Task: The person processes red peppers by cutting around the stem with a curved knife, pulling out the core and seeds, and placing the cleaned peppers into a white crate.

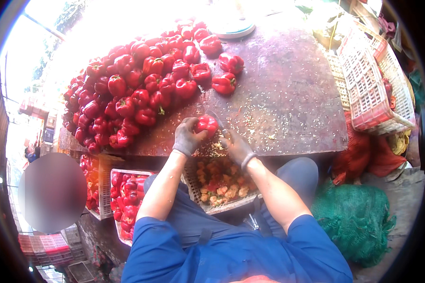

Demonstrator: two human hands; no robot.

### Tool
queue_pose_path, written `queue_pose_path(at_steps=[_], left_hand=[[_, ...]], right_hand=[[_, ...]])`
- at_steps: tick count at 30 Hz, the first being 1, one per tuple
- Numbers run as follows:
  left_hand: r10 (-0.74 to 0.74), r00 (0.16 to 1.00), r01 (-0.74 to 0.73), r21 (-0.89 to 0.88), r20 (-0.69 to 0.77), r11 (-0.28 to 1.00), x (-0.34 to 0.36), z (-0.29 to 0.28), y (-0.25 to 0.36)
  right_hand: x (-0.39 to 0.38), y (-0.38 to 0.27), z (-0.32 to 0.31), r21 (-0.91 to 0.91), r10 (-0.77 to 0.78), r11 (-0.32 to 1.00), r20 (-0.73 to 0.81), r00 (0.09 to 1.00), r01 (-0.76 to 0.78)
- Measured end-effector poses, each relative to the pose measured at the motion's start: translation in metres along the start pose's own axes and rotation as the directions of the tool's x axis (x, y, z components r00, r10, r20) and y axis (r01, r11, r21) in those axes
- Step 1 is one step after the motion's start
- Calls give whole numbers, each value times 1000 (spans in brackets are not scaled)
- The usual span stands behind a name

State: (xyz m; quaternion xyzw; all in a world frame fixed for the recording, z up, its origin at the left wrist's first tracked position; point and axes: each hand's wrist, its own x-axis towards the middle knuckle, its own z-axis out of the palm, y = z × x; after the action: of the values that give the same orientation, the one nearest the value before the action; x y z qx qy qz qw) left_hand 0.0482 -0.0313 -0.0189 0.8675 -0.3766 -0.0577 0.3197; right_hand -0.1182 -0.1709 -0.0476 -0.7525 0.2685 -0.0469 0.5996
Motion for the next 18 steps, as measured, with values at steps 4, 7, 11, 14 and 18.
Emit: queue_pose_path(at_steps=[4, 7, 11, 14, 18], left_hand=[[153, 986, -154, -13, -68, 988, -1, 5, -15], [177, 980, -179, -13, -86, 984, -3, 8, -11], [40, 995, -51, -111, -96, 993, -1, 10, -21], [-199, 979, 177, -300, -43, 937, -2, 20, -37], [-322, 947, 282, -440, -17, 853, 1, 23, -39]], right_hand=[[11, -4, 2, -92, 25, 996, 51, 998, -21], [15, -5, 2, -210, 0, 978, 89, 996, 19], [5, -12, 0, -300, 50, 954, 153, 987, -2], [-11, -15, -2, -303, 58, 953, 141, 988, -13], [-23, -14, -9, -311, 32, 950, 138, 990, 13]])
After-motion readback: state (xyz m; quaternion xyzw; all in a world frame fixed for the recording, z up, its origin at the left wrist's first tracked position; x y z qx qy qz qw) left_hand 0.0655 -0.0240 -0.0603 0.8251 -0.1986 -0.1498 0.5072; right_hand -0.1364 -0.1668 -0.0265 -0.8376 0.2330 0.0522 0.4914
